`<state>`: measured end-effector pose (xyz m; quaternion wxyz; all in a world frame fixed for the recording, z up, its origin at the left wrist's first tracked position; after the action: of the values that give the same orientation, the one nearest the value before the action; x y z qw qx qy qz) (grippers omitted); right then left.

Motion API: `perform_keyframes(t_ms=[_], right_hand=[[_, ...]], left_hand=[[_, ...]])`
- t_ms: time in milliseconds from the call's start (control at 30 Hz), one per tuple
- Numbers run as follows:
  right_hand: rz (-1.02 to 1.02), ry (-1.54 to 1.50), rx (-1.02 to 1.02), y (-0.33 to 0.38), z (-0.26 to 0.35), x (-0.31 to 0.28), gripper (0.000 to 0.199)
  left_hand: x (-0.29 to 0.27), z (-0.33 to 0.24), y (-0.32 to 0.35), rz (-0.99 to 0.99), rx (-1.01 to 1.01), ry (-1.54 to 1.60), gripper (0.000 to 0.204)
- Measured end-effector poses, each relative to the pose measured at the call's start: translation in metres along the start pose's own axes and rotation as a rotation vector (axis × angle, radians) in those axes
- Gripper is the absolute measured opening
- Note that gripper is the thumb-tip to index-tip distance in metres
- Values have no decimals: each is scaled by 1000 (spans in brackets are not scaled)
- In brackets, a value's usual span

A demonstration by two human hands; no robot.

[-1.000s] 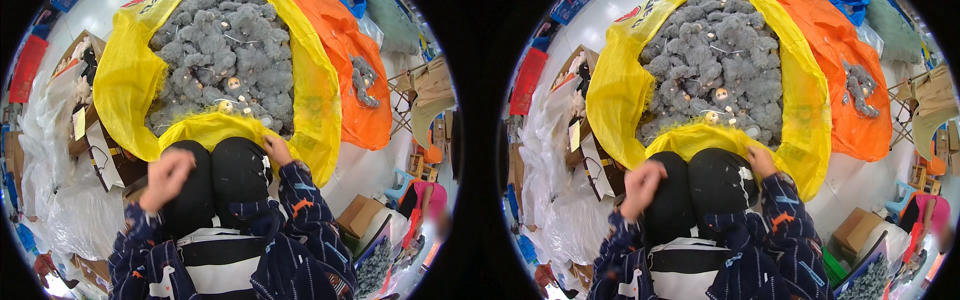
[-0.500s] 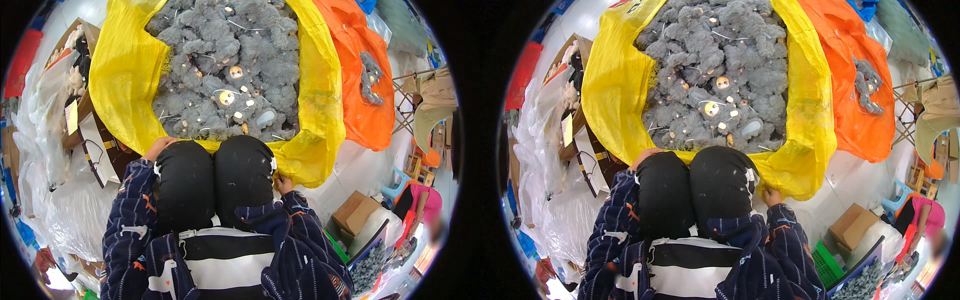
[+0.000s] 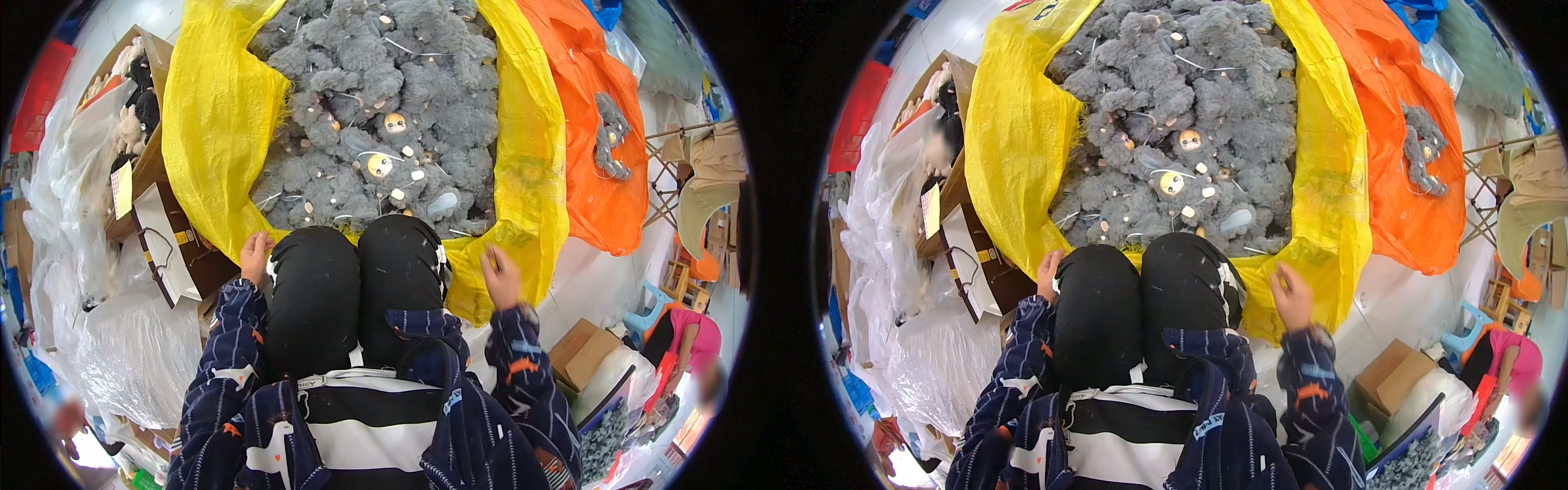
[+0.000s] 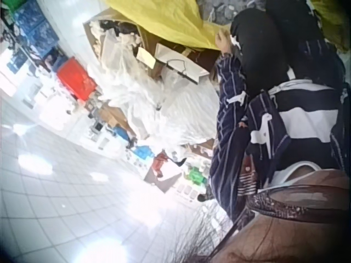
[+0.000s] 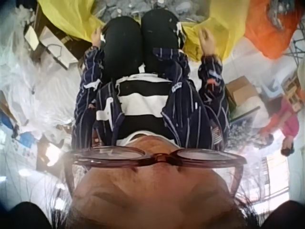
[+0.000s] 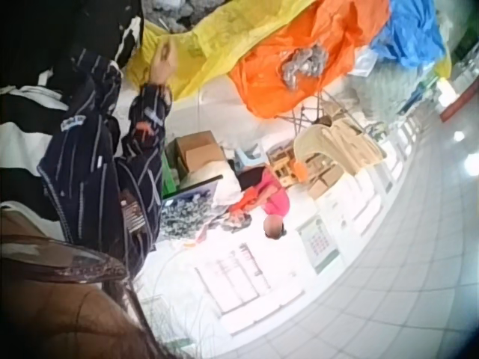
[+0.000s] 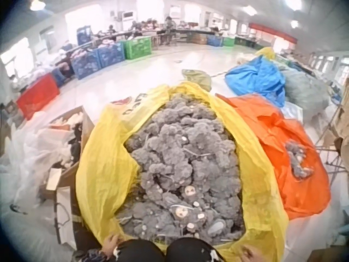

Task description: The person sits on the floor and repeatedly picks up small gray stuffed animals from a yellow bag. They use scissors to trim loose threads and fluff the fur, then place the finished items on an orange bag to their right.

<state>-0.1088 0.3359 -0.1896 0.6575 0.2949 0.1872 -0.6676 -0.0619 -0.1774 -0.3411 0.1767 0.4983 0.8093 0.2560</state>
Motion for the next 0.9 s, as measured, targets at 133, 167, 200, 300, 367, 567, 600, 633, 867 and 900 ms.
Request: perform_keyframes(t_ms=[133,167,200,300,367,567,600,633,867,900], right_hand=[[84,31,-232,-96,43,73,34],[91,172,-242,-112,48,95,32],[89,318,-248,-124,48,113,31],[268,513,-116,-149,19,155,26],[215,377,-158,-147,28,155,24],[-92,-127,-229,-106,115,78,20],[-134,-117,-283,-96,130,63,17],[-126,-205,-238,-87,142,53,16],[-138,-452,-255,19,192,16,17],[-82,-402,-332,37,202,18,18]], left_hand=[[22,-37,21,0,85,-52,22],[26,-43,26,26,111,-72,19],[33,-51,29,82,157,-70,17],[46,-77,47,126,164,-100,18],[52,-94,60,123,184,-112,18],[86,-154,92,210,355,-92,16],[95,-165,101,230,409,-91,15],[104,-178,113,229,442,-118,14],[157,-207,207,726,213,194,36],[160,-204,216,756,210,176,41]])
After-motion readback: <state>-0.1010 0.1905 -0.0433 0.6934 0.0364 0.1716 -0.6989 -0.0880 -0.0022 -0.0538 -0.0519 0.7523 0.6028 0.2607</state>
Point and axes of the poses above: each hand's wrist, its own y-axis away from the middle knuckle, its own x-axis out of the palm, z = x × y, the point moved 5 cm from there along -y, towards the middle knuckle, and after that the axes turned 1 degree about -y, right-handed, at the moved point
